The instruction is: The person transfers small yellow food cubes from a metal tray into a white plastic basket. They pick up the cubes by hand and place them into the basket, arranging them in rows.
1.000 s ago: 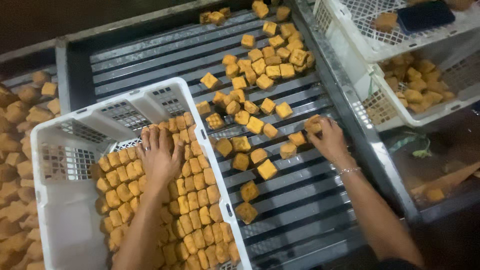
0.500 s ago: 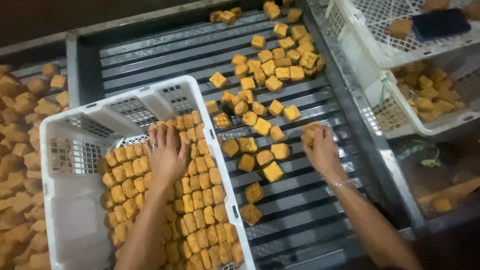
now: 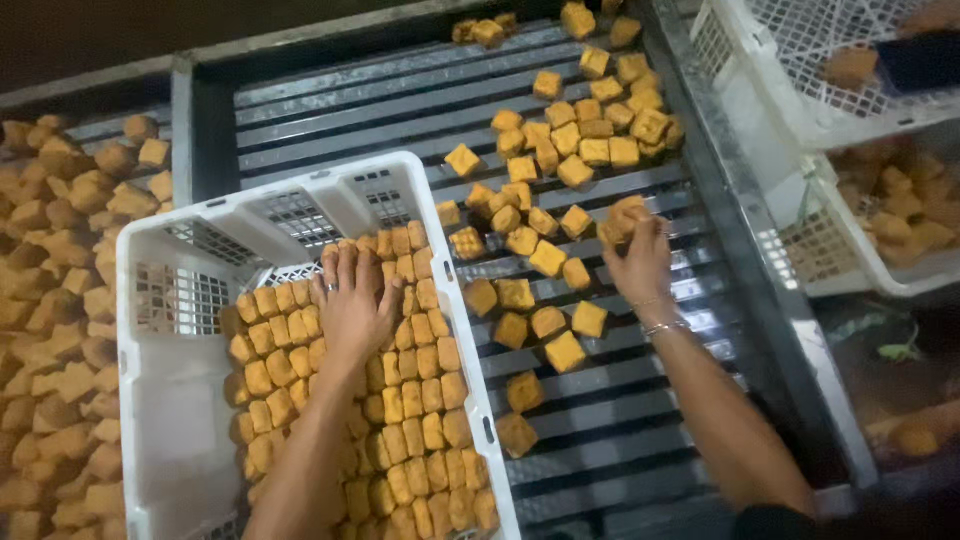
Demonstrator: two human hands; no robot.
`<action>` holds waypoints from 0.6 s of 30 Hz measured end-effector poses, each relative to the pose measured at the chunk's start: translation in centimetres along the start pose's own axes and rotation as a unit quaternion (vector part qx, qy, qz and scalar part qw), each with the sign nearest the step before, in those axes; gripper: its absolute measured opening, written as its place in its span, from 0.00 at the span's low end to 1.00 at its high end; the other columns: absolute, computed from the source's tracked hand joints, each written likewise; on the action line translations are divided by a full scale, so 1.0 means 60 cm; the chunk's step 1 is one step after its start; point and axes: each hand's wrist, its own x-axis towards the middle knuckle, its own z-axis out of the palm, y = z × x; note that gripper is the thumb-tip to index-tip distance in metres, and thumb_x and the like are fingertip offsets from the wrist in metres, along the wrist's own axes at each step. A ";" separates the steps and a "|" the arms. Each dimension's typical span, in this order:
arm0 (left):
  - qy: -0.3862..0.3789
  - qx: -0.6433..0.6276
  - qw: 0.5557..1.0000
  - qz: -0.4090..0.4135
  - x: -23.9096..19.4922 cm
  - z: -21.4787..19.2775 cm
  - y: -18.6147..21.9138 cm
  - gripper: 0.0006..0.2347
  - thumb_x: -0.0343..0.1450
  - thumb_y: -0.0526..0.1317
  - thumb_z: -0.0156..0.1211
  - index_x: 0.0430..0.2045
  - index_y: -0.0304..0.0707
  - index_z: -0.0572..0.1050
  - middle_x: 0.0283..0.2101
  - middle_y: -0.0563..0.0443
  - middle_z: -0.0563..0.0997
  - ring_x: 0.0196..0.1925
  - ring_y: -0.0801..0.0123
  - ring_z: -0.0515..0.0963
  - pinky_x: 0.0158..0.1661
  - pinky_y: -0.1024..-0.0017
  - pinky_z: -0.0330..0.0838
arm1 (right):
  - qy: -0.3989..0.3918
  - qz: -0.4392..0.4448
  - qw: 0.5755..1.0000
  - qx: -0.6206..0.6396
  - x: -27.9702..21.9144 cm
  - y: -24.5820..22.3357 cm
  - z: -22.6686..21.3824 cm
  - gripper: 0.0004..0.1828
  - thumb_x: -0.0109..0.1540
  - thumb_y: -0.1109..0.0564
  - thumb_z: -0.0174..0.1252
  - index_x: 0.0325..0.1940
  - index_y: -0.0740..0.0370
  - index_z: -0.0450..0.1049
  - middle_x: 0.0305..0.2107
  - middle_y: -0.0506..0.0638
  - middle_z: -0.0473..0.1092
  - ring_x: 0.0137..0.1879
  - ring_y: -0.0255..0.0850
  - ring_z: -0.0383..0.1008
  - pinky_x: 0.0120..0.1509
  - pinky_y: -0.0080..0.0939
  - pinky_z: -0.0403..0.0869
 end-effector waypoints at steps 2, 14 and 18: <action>0.006 0.007 1.000 -0.001 0.007 0.000 0.002 0.28 0.75 0.56 0.48 0.63 0.32 0.66 0.71 0.32 0.62 0.76 0.39 0.52 0.68 0.35 0.43 | 0.017 -0.070 0.997 0.017 0.026 0.017 0.004 0.34 0.59 0.61 0.70 0.63 0.58 0.57 0.54 0.61 0.66 0.60 0.62 0.70 0.68 0.64 0.71; -0.003 0.004 1.000 -0.009 0.000 0.006 -0.001 0.28 0.75 0.56 0.49 0.64 0.33 0.65 0.70 0.33 0.63 0.75 0.37 0.53 0.69 0.36 0.41 | -0.013 -0.129 0.991 0.024 0.032 0.051 0.059 0.45 0.55 0.57 0.73 0.65 0.57 0.48 0.59 0.70 0.59 0.62 0.68 0.69 0.63 0.64 0.74; 0.006 0.015 1.000 -0.003 0.009 0.005 -0.005 0.28 0.75 0.55 0.49 0.63 0.33 0.66 0.70 0.32 0.63 0.75 0.38 0.53 0.68 0.35 0.42 | -0.013 -0.141 0.986 0.091 0.019 0.006 0.042 0.44 0.54 0.54 0.73 0.62 0.58 0.49 0.55 0.67 0.59 0.59 0.65 0.70 0.60 0.63 0.76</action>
